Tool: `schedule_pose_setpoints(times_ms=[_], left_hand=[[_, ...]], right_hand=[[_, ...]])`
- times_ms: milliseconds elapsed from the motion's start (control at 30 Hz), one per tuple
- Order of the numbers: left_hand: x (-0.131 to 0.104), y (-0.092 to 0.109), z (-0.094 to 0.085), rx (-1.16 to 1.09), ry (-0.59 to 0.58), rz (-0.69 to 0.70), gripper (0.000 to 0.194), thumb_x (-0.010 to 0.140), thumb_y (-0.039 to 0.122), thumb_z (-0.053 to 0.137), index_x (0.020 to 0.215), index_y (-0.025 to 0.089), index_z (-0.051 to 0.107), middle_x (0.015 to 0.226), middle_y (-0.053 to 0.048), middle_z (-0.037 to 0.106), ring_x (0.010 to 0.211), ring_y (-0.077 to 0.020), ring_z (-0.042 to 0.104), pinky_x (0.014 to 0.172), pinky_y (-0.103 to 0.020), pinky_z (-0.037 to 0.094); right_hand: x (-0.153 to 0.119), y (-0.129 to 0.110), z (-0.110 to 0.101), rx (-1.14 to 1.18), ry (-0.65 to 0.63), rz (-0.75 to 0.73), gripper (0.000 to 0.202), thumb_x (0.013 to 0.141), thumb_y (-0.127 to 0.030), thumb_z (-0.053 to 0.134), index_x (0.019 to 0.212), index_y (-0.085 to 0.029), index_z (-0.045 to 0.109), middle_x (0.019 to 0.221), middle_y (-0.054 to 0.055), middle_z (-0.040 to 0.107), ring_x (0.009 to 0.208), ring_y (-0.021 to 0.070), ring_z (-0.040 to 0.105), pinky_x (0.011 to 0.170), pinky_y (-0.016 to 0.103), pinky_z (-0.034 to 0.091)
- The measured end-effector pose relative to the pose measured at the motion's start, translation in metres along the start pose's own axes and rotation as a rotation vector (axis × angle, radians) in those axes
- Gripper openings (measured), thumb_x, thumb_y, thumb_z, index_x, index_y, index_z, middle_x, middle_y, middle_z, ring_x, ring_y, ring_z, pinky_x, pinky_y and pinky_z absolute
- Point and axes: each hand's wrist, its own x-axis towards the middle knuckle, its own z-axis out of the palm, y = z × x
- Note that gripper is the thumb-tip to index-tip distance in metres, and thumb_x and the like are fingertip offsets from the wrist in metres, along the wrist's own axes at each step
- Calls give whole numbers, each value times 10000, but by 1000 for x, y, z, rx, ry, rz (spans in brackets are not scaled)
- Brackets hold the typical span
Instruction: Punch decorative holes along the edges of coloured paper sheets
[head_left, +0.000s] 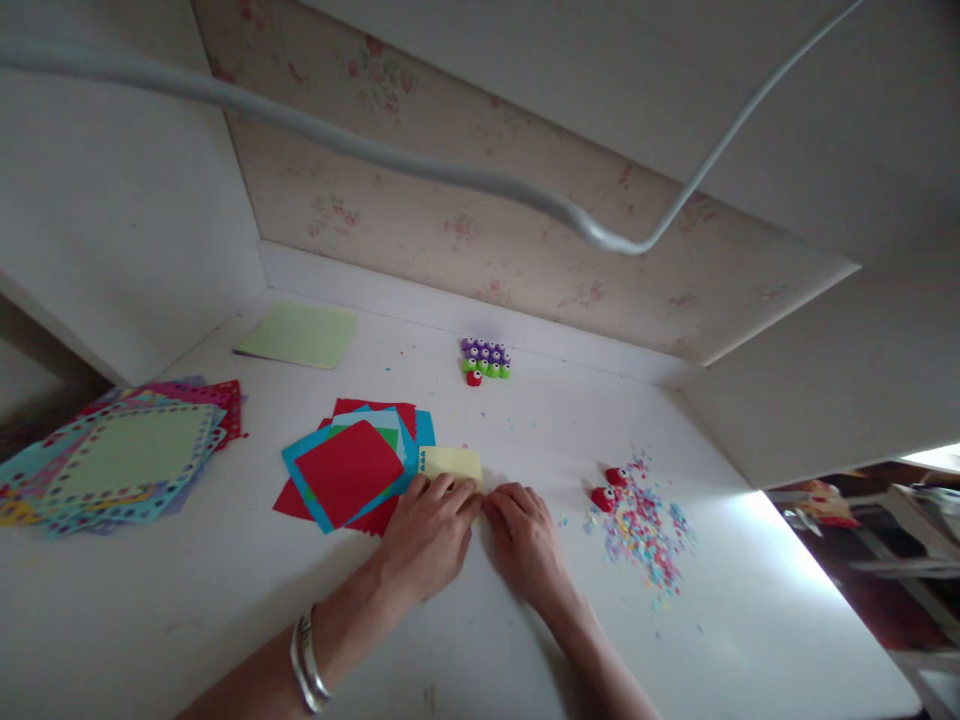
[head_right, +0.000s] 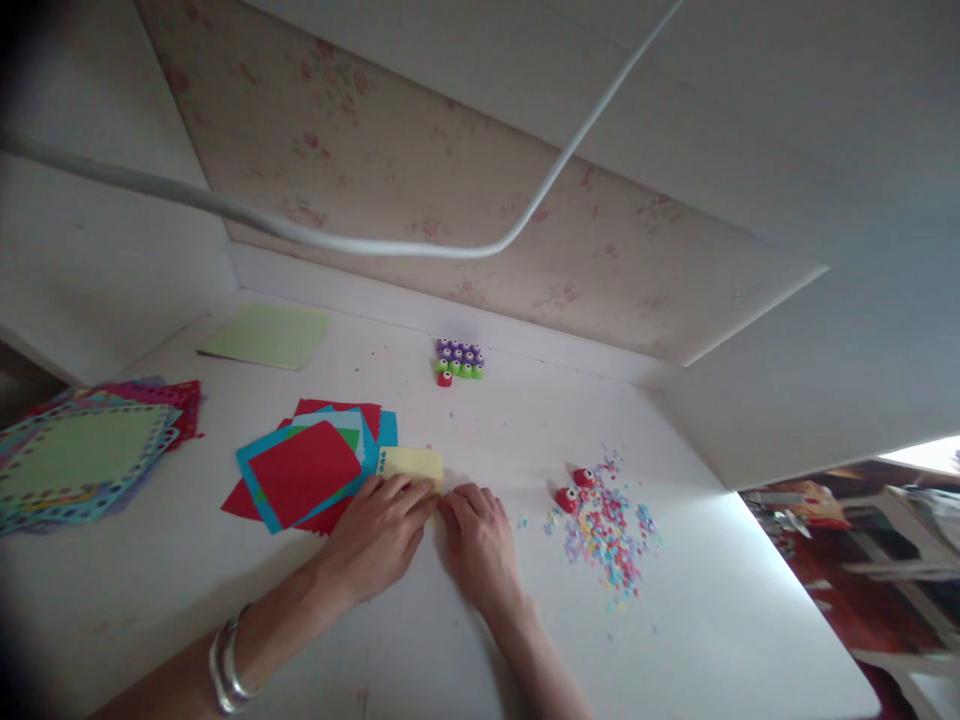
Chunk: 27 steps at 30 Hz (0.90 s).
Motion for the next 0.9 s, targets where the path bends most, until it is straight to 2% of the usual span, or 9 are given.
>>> schedule_pose_setpoints(times_ms=[200,300,400,467,567,700,767,833,900], left_hand=[[2,5,1,71,-5,-7,199,937,198,509,1071,223,654,1228,-52,654,1097,-260,554,869,-453,395],[2,7,1,74,13,-6,213,937,184,506,1090,213,651,1214,-63,663,1087,-262,564,857,-456,403],[1,3,1,20,43,-11,252,928,161,510,1129,231,645,1222,-53,666,1096,-262,563,865,-456,410],[0,-3,1,-44,50,-3,262,922,156,520,1130,251,646,1237,-31,665,1109,-256,558,872,-442,416],[-2,-11,5,-127,57,4,249,917,135,523,1096,248,654,1218,-15,677,1107,-236,563,887,-418,425],[-2,-13,8,-134,98,-30,226,913,108,510,1040,221,657,1189,-29,673,1095,-229,573,928,-415,425],[-1,-12,7,-90,111,-55,206,920,119,500,1006,215,661,1162,-42,671,1072,-237,579,915,-416,433],[0,-12,5,-16,137,-107,196,938,169,498,1042,209,659,1168,-65,663,1075,-261,573,898,-438,435],[0,-13,3,66,165,-177,252,944,248,518,1159,183,632,1239,-108,633,1118,-303,548,896,-475,427]], right_hand=[[-1,-5,-2,-148,-29,-37,162,941,-125,511,988,-206,642,977,64,652,875,214,572,782,322,421],[-3,-9,-3,-192,-32,-52,169,924,-114,513,989,-199,644,984,72,653,870,222,571,769,329,425],[-8,-6,-7,-158,12,-22,193,961,-134,458,964,-201,640,973,76,656,851,217,587,763,325,446],[-15,6,-13,-132,79,38,218,991,-179,428,940,-204,638,956,79,660,833,208,609,755,315,467],[-30,36,-31,-203,166,140,235,998,-284,445,908,-218,652,932,80,680,781,211,645,700,317,491],[-46,75,-61,-371,133,251,214,958,-319,470,963,-245,671,872,64,734,647,230,673,556,329,485],[-42,81,-72,-374,124,233,249,953,-281,439,1033,-250,673,976,72,752,764,259,710,610,355,519],[-27,74,-76,-310,131,211,286,968,-269,410,1070,-249,677,1075,74,742,915,271,709,725,386,542],[0,61,-71,-185,117,222,280,981,-314,431,1090,-243,679,1030,68,750,900,251,711,765,376,547]])
